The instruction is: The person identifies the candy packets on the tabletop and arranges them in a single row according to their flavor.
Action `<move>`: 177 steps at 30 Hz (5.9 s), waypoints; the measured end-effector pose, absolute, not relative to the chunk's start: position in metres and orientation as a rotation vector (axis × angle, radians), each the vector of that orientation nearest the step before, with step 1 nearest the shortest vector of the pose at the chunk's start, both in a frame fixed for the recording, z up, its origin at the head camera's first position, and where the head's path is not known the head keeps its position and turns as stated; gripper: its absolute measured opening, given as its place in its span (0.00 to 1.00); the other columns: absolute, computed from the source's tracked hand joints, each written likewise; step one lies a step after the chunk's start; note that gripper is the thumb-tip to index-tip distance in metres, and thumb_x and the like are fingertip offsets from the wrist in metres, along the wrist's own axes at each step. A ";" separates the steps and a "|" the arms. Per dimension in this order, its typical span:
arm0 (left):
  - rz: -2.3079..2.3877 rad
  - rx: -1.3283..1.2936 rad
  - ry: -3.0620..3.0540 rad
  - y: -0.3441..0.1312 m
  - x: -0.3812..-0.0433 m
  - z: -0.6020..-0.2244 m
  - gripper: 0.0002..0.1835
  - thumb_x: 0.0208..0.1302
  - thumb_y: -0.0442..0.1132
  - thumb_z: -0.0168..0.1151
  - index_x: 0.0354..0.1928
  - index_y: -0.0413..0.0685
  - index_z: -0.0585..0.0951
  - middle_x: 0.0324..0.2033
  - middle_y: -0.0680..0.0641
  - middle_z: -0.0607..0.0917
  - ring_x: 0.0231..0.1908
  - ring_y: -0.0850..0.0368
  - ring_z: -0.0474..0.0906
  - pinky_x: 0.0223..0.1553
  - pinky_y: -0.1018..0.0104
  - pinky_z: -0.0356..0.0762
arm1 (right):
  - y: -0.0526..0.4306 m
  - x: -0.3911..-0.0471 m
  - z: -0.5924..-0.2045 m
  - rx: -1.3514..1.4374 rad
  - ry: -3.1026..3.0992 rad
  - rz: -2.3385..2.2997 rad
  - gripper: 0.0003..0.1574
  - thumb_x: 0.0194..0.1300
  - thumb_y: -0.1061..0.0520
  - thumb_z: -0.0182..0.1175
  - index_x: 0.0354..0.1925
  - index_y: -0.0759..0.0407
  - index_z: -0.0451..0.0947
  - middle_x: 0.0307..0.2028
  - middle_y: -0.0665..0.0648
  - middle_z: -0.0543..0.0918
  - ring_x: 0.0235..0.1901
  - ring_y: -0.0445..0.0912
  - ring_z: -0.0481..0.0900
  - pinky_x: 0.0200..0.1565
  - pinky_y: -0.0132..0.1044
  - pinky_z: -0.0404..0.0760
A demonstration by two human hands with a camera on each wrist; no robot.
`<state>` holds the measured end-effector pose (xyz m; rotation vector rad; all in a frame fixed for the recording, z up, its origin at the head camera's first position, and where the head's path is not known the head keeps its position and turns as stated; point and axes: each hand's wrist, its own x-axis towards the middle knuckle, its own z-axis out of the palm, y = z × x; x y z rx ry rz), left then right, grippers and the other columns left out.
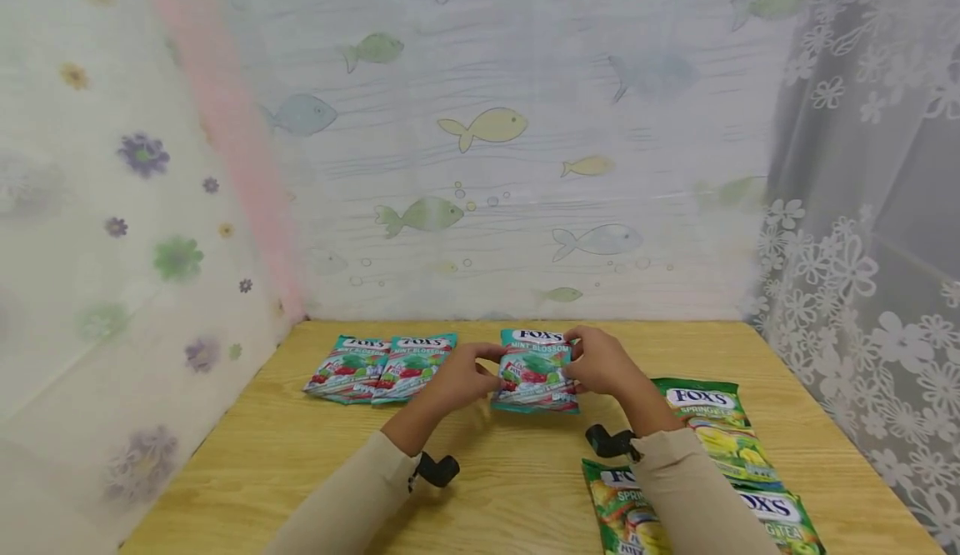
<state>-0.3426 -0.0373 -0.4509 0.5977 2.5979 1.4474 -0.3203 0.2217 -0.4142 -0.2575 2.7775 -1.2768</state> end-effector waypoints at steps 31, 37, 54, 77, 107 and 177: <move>1.726 0.412 2.600 -0.068 -0.359 -0.458 0.26 0.66 0.37 0.71 0.65 0.65 0.83 0.62 0.52 0.84 0.41 0.57 0.86 0.33 0.61 0.83 | 0.181 -0.344 -0.439 -0.228 2.877 -1.520 0.34 0.70 0.64 0.63 0.72 0.61 0.70 0.62 0.68 0.78 0.50 0.58 0.86 0.39 0.41 0.90; 1.816 0.372 2.574 -0.073 -0.358 -0.459 0.25 0.66 0.37 0.70 0.64 0.63 0.83 0.62 0.52 0.84 0.40 0.57 0.86 0.34 0.61 0.84 | 0.174 -0.345 -0.440 -0.248 2.829 -1.619 0.33 0.70 0.65 0.61 0.72 0.62 0.70 0.62 0.69 0.77 0.48 0.56 0.87 0.39 0.41 0.90; 1.816 0.331 2.624 -0.090 -0.361 -0.461 0.24 0.66 0.37 0.70 0.64 0.56 0.84 0.62 0.50 0.85 0.39 0.53 0.86 0.29 0.61 0.81 | 0.158 -0.354 -0.453 -0.214 2.695 -1.817 0.34 0.69 0.68 0.62 0.71 0.62 0.71 0.65 0.66 0.77 0.51 0.57 0.86 0.45 0.43 0.90; 1.664 0.308 2.705 -0.100 -0.365 -0.474 0.20 0.67 0.36 0.70 0.60 0.48 0.85 0.59 0.43 0.85 0.45 0.52 0.87 0.34 0.60 0.84 | 0.162 -0.358 -0.489 -0.355 2.472 -1.898 0.36 0.69 0.68 0.63 0.74 0.64 0.68 0.72 0.68 0.72 0.63 0.63 0.80 0.51 0.44 0.88; 1.370 0.274 2.870 -0.104 -0.367 -0.477 0.16 0.66 0.40 0.71 0.55 0.45 0.88 0.52 0.42 0.87 0.51 0.44 0.84 0.47 0.49 0.86 | 0.162 -0.353 -0.492 -0.402 2.423 -1.814 0.37 0.74 0.61 0.61 0.76 0.66 0.64 0.75 0.69 0.66 0.68 0.65 0.74 0.53 0.47 0.87; 1.408 0.204 2.755 -0.121 -0.365 -0.472 0.17 0.64 0.37 0.72 0.55 0.44 0.87 0.50 0.44 0.87 0.49 0.47 0.83 0.48 0.50 0.85 | 0.165 -0.355 -0.493 -0.777 2.285 -1.609 0.39 0.75 0.60 0.59 0.77 0.71 0.59 0.77 0.73 0.59 0.73 0.70 0.64 0.66 0.57 0.76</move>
